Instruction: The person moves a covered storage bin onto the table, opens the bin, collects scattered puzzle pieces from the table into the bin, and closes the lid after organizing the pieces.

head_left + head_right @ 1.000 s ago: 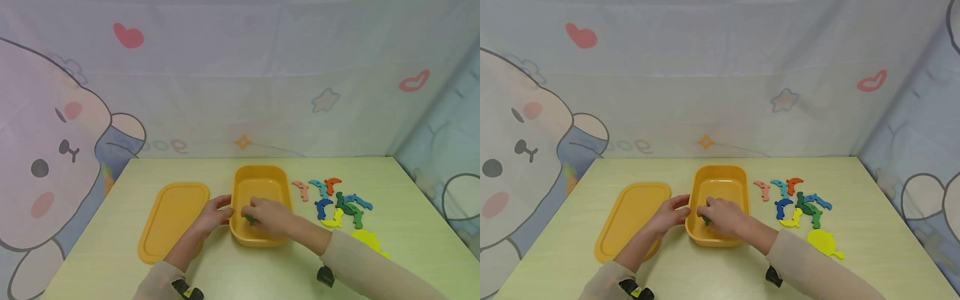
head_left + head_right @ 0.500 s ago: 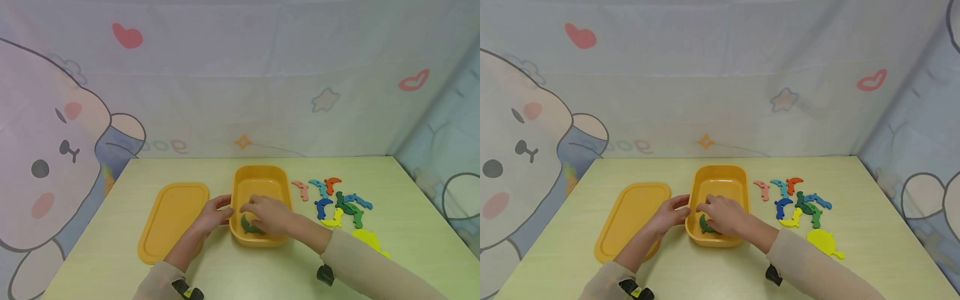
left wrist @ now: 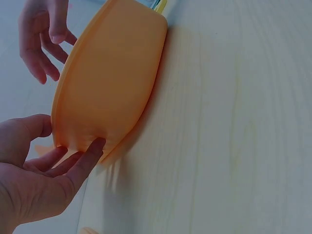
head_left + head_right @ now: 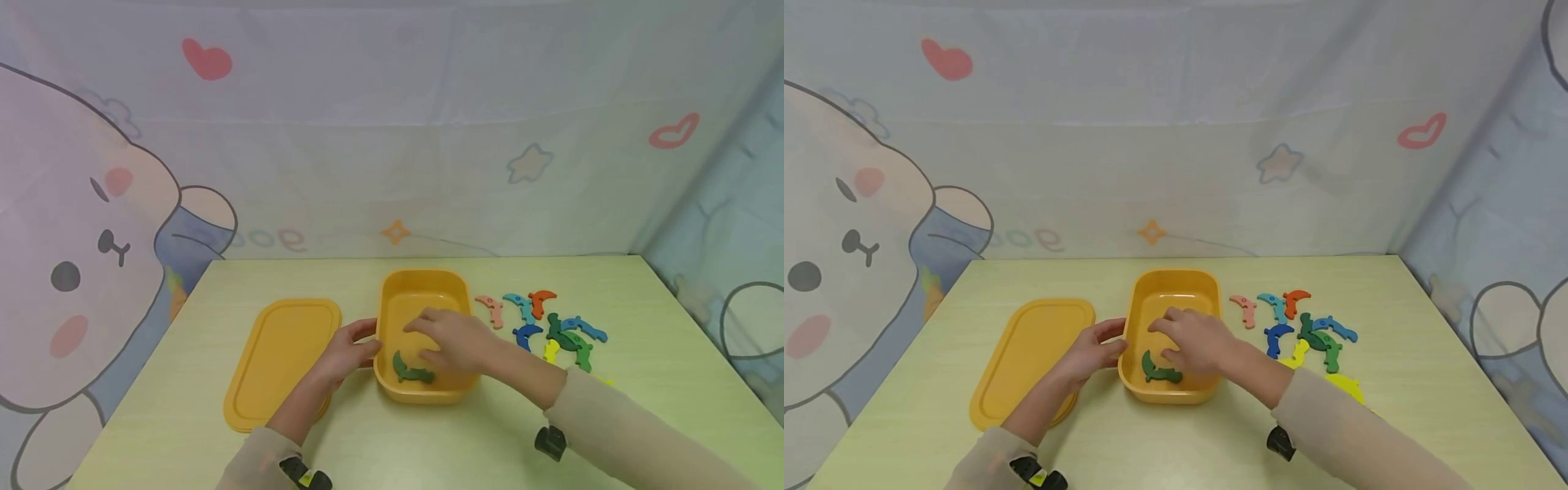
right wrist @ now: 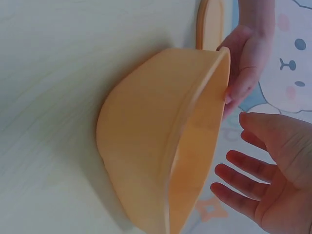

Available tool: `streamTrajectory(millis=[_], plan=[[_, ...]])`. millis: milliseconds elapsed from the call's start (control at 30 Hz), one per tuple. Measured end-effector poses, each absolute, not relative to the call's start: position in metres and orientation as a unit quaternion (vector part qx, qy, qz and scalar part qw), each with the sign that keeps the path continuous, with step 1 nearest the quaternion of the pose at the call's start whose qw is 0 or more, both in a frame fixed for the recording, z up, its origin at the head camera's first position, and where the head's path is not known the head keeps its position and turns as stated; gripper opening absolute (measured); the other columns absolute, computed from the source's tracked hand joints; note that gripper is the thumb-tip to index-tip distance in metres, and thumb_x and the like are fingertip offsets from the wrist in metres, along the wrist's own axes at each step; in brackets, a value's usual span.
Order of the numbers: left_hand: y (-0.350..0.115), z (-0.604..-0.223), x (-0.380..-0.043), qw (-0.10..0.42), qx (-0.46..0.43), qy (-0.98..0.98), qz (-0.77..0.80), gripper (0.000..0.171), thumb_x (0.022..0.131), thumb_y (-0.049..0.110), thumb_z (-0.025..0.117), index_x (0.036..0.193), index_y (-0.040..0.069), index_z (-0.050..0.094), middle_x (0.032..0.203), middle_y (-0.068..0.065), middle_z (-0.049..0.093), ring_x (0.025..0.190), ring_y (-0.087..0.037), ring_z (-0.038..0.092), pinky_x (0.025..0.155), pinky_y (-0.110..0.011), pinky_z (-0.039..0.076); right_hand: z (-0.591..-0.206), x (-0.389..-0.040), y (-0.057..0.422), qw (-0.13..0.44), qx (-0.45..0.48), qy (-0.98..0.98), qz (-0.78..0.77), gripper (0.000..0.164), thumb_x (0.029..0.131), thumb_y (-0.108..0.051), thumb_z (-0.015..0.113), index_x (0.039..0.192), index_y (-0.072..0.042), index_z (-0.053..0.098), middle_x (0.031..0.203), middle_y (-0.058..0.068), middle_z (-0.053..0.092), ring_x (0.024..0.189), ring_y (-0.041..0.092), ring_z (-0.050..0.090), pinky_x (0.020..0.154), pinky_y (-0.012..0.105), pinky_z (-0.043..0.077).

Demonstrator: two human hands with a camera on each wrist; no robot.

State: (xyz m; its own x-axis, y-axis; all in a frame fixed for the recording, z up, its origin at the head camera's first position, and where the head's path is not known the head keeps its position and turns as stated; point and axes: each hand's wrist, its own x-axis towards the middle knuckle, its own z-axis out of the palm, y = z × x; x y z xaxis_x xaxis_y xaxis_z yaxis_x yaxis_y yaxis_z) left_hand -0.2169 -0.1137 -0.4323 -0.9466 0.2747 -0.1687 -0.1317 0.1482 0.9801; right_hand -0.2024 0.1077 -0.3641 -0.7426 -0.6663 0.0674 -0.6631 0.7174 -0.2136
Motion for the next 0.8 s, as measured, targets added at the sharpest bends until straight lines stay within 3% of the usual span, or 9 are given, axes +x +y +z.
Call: streamTrajectory(millis=[133,433,800], plan=[[-0.113,-0.432,-0.217,0.157,0.042,0.744,0.648,0.048,0.090,0.006,0.053,0.136,0.000,0.041,0.138,-0.020,0.042,0.113,-0.033,0.053,0.080,-0.039,0.055,-0.358,-0.205,0.116,-0.020,-0.360,0.928,-0.099,0.037,0.084,-0.026,0.066,0.120,-0.017,0.059,0.113,0.004,0.059,0.090,0.018,0.060,0.064,0.025,0.053],[-0.114,-0.432,-0.216,0.153,0.047,0.743,0.650,0.048,0.090,0.005,0.053,0.136,0.000,0.041,0.138,-0.021,0.042,0.113,-0.034,0.054,0.079,-0.039,0.055,-0.350,-0.213,0.130,-0.056,-0.337,0.935,-0.091,0.038,0.082,-0.026,0.068,0.117,-0.014,0.060,0.109,0.005,0.062,0.087,0.019,0.061,0.070,0.029,0.054],[-0.115,-0.432,-0.217,0.160,0.047,0.749,0.641,0.047,0.090,0.007,0.053,0.135,0.000,0.042,0.138,-0.020,0.042,0.113,-0.032,0.053,0.080,-0.037,0.055,-0.350,-0.230,0.149,-0.103,-0.303,0.942,-0.102,0.035,0.081,-0.024,0.070,0.112,-0.011,0.062,0.100,0.006,0.062,0.068,0.017,0.057,0.050,0.022,0.047]])
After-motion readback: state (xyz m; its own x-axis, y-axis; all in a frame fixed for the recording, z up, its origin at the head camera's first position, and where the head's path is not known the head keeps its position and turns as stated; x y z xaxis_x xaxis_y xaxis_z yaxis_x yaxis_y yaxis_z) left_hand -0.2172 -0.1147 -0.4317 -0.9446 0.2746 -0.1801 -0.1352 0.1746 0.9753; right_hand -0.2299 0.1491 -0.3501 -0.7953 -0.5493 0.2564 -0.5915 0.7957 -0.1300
